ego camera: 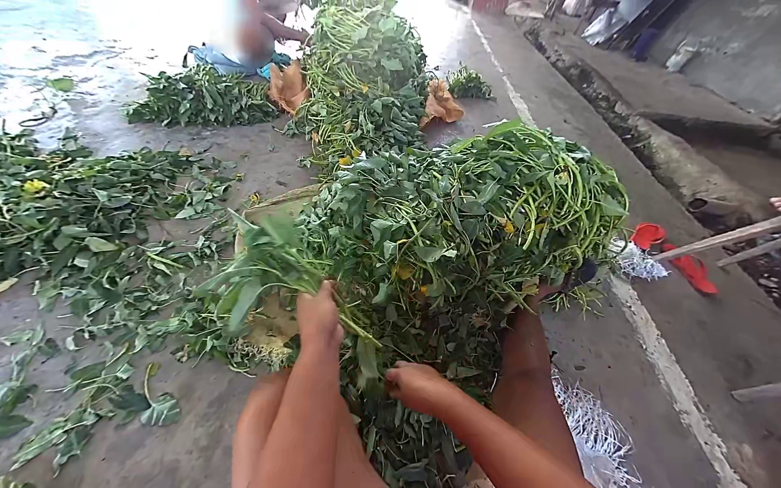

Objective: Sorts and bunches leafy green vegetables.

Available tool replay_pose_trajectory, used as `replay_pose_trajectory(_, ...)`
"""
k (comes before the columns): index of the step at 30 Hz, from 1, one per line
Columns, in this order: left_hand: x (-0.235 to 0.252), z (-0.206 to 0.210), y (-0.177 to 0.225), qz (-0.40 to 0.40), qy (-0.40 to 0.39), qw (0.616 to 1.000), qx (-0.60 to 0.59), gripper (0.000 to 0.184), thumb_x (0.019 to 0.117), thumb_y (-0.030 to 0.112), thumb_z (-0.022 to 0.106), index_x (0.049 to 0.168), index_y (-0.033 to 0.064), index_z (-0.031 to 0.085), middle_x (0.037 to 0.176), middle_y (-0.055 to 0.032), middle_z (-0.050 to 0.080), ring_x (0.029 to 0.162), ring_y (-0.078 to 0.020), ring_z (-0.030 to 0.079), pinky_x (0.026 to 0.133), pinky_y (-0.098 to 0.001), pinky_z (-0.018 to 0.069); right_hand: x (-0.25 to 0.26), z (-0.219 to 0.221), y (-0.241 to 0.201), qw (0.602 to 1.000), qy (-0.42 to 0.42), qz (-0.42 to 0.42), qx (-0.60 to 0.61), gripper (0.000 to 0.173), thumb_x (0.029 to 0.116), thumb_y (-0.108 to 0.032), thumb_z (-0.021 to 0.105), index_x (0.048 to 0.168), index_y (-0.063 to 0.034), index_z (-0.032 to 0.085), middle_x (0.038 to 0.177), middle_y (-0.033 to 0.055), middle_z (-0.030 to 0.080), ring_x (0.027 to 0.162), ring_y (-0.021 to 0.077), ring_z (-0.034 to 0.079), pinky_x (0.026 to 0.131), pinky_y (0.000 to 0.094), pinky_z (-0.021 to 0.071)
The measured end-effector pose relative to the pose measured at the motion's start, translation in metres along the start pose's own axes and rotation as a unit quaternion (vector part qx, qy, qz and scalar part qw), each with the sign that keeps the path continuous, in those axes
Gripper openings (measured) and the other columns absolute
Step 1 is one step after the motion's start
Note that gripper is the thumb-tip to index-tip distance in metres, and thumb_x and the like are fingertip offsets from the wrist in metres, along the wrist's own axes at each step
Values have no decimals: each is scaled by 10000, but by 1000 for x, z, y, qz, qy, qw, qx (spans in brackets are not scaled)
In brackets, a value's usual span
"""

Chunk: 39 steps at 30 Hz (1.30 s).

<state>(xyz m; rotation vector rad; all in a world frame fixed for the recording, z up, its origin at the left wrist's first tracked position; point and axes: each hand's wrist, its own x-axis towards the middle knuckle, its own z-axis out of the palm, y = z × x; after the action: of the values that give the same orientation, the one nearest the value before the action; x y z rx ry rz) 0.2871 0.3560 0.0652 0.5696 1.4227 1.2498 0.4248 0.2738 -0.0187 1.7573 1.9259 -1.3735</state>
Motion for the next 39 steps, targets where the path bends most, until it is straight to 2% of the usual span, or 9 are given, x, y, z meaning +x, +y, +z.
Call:
replay_pose_trajectory(4,3,-6,6,-52,-10,998,-29,262,1104,42,354,1350,-39,397,968,-98,606,760,-106,644,697,-248,556,-13,-47,58,964,214,78,135,486,1012,-185,619,1451,5,529,1467,287,502,1348,419,514,1127,557,410)
replay_pose_trajectory(9,0,3,7,-84,-11,995,-56,66,1114,141,398,1074,88,400,671,36,389,455,-38,381,447,-178,421,-12,-94,99,898,357,153,208,624,1010,-132,632,1566,-24,371,1608,277,322,1466,403,381,1184,500,347)
replay_pose_trajectory(14,-7,6,2,-122,-71,990,-23,106,1056,26,474,1158,33,447,775,-23,544,497,-43,446,455,-177,409,-28,-77,100,760,578,4,297,306,1009,-50,594,1274,100,622,1226,236,681,1101,273,676,985,398,526)
replay_pose_trajectory(18,-11,7,-4,-155,-168,974,8,160,1037,-47,444,1186,-19,496,951,-73,684,667,-76,626,599,-212,518,-47,-95,107,794,495,101,339,628,993,-38,605,1544,30,311,1234,260,647,1004,308,679,880,451,547)
replay_pose_trajectory(22,-13,14,-8,-169,-194,966,-14,119,1027,-39,501,1128,-10,557,883,-66,697,734,-101,679,676,-234,568,-66,-118,95,827,471,102,290,311,984,-67,627,1276,41,621,1168,202,667,949,251,657,857,426,531)
replay_pose_trajectory(26,-16,27,-13,-156,-162,971,-78,69,1050,-3,487,1109,-3,523,827,-55,673,674,-86,667,637,-220,572,-67,-98,57,790,527,-50,309,251,962,-38,655,1185,75,629,1110,154,660,951,154,645,854,314,546)
replay_pose_trajectory(33,-13,27,-7,-112,-163,971,-132,77,1051,-10,467,1058,-1,543,780,-41,622,652,-93,623,626,-217,553,-27,-16,12,837,474,-213,172,268,978,-38,587,1179,108,687,1184,274,665,1041,314,686,929,404,563)
replay_pose_trajectory(37,-10,17,-1,-124,-189,966,-122,106,1064,0,446,1132,-7,528,857,-59,687,740,-101,685,702,-225,580,-24,-13,10,836,428,-273,208,280,992,-39,541,1164,119,695,1054,200,707,932,167,674,889,287,545)
replay_pose_trajectory(39,-10,13,1,-129,-191,966,-119,95,1063,4,454,1121,-9,528,803,-47,672,708,-98,682,693,-228,589,-23,-10,9,840,362,-261,308,295,1024,-79,487,1167,114,660,946,61,665,759,4,568,727,168,493)
